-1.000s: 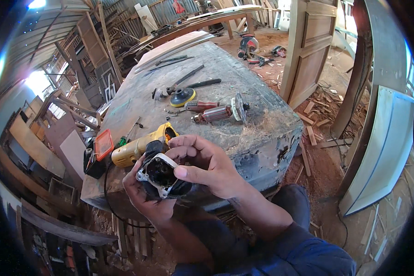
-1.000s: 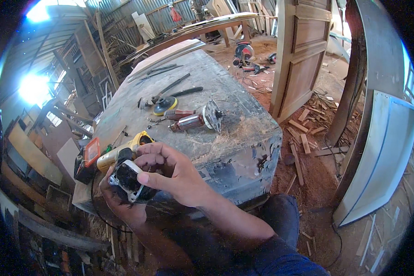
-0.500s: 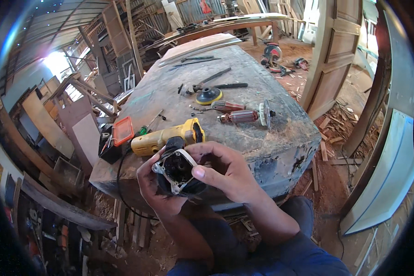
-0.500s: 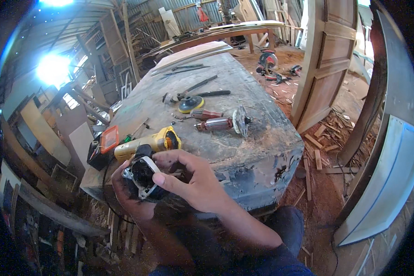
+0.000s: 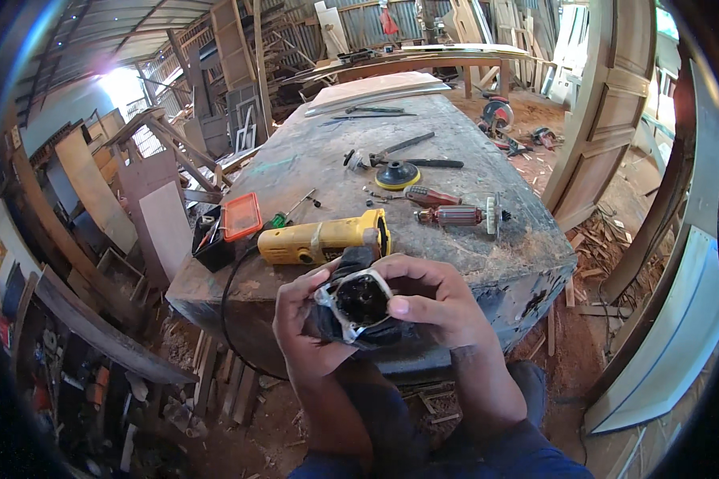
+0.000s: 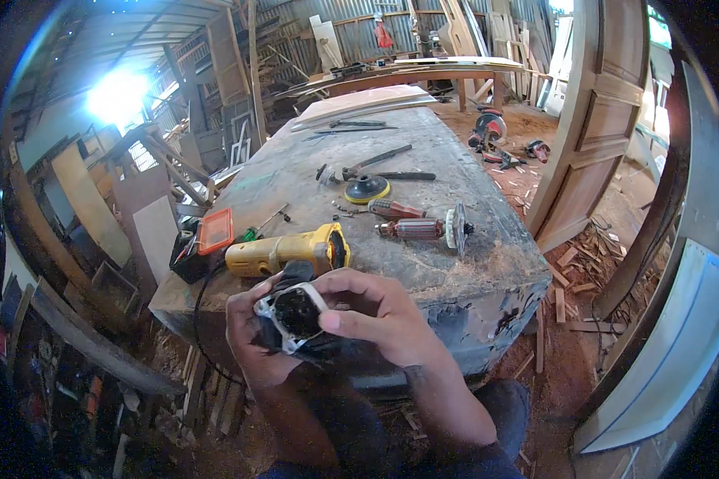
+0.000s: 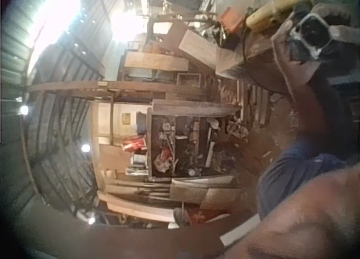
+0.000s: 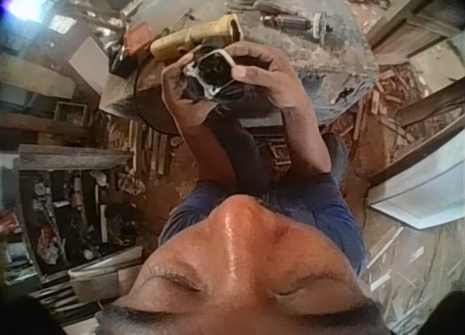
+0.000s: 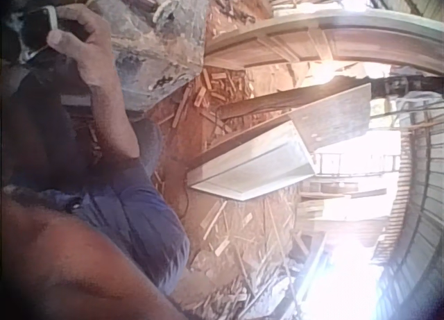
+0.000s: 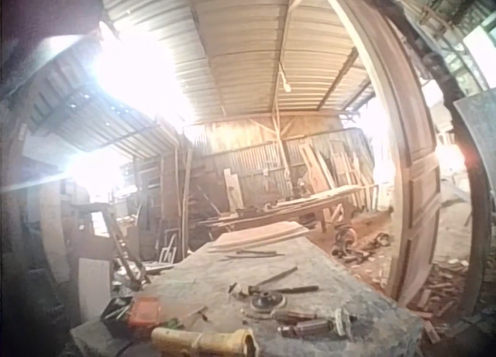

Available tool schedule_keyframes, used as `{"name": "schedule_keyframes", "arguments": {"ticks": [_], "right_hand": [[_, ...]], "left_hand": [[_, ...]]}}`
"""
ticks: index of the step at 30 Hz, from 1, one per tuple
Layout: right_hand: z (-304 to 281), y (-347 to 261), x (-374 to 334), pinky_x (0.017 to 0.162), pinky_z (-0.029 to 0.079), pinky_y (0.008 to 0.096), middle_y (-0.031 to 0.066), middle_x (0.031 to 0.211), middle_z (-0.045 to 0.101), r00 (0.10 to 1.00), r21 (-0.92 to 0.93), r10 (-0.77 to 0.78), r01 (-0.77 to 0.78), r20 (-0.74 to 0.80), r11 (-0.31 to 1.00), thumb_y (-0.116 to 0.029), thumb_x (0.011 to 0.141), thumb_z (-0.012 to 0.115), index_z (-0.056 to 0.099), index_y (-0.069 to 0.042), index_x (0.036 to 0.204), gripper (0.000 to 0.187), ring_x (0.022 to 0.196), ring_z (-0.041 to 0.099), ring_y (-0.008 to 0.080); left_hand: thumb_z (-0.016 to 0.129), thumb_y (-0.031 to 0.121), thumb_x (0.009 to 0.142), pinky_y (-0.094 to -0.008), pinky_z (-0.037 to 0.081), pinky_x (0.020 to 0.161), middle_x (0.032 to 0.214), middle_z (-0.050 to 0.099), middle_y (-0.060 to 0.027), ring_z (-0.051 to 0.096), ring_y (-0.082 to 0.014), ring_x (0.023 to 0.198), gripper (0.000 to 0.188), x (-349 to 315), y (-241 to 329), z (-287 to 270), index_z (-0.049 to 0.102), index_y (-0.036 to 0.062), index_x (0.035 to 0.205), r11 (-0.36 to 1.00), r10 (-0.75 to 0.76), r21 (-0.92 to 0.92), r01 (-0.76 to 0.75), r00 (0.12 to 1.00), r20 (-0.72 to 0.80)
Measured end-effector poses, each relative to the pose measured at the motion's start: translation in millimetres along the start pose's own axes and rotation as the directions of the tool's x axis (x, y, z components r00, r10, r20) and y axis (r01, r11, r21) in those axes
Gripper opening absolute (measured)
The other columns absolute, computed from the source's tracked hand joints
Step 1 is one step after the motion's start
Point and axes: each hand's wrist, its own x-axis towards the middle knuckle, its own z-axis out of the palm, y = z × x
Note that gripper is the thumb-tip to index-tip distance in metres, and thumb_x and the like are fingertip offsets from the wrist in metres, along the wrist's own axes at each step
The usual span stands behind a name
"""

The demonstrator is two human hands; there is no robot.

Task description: The person disassembles an angle grinder, handling and separating the rotor, gear housing, and motor casing on a workbench.

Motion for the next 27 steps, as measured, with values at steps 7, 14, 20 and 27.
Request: {"name": "schedule_keyframes", "arguments": {"ticks": [7, 14, 20, 27], "right_hand": [[3.0, -0.3, 3.0, 0.105, 0.053, 0.0350, 0.0091, 0.122, 0.075, 0.994, -0.196, -0.085, 0.072, -0.061, 0.978, -0.028, 0.100, 0.081, 0.072, 0.003, 0.132, 0.045, 0.113, 0.069, 0.0169], [14.0, -69.6, 83.5, 0.093, 0.057, 0.0376, 0.0158, 0.104, 0.078, 0.869, -0.939, -0.483, 0.076, -0.103, 0.337, -0.039, 0.091, 0.083, 0.077, 0.004, 0.118, 0.050, 0.097, 0.073, 0.0230], [-54.4, -89.3, 248.9, 0.091, 0.060, 0.0406, 0.0180, 0.107, 0.082, 0.983, -0.950, -0.104, -0.175, -0.153, -0.258, -0.043, 0.091, 0.082, 0.080, 0.003, 0.112, 0.051, 0.095, 0.077, 0.0301], [-144.9, -26.6, 315.1, 0.105, 0.055, 0.0423, 0.0251, 0.132, 0.074, 0.901, -0.886, 0.326, -0.120, -0.287, -0.447, -0.064, 0.077, 0.086, 0.077, 0.005, 0.124, 0.084, 0.122, 0.071, 0.0372]], "left_hand": [[0.097, 0.001, 0.069, -0.0483, 0.049, 0.117, 0.148, 0.062, -0.0291, 0.063, -0.0342, 0.137, 0.087, 2.9, -3.0, 3.5, 0.053, -0.0032, 0.143, 0.999, 0.002, 0.046, 0.000, 0.999, -0.047], [0.093, -0.005, 0.067, -0.0472, 0.050, 0.118, 0.147, 0.061, -0.0246, 0.063, -0.0329, 0.135, 0.094, 7.6, -1.7, -27.6, 0.047, -0.0026, 0.149, 0.971, 0.119, 0.238, -0.020, 0.903, -0.412], [0.094, -0.002, 0.070, -0.0426, 0.051, 0.115, 0.147, 0.061, -0.0209, 0.062, -0.0284, 0.133, 0.092, 11.4, -27.1, -33.3, 0.048, -0.0016, 0.149, 0.952, 0.162, 0.305, -0.013, 0.868, -0.469], [0.094, 0.018, 0.076, -0.0448, 0.048, 0.116, 0.141, 0.068, -0.0213, 0.066, -0.0337, 0.130, 0.076, 8.9, -37.7, -40.8, 0.058, -0.0023, 0.140, 0.862, 0.194, 0.505, 0.050, 0.887, -0.419]]}}
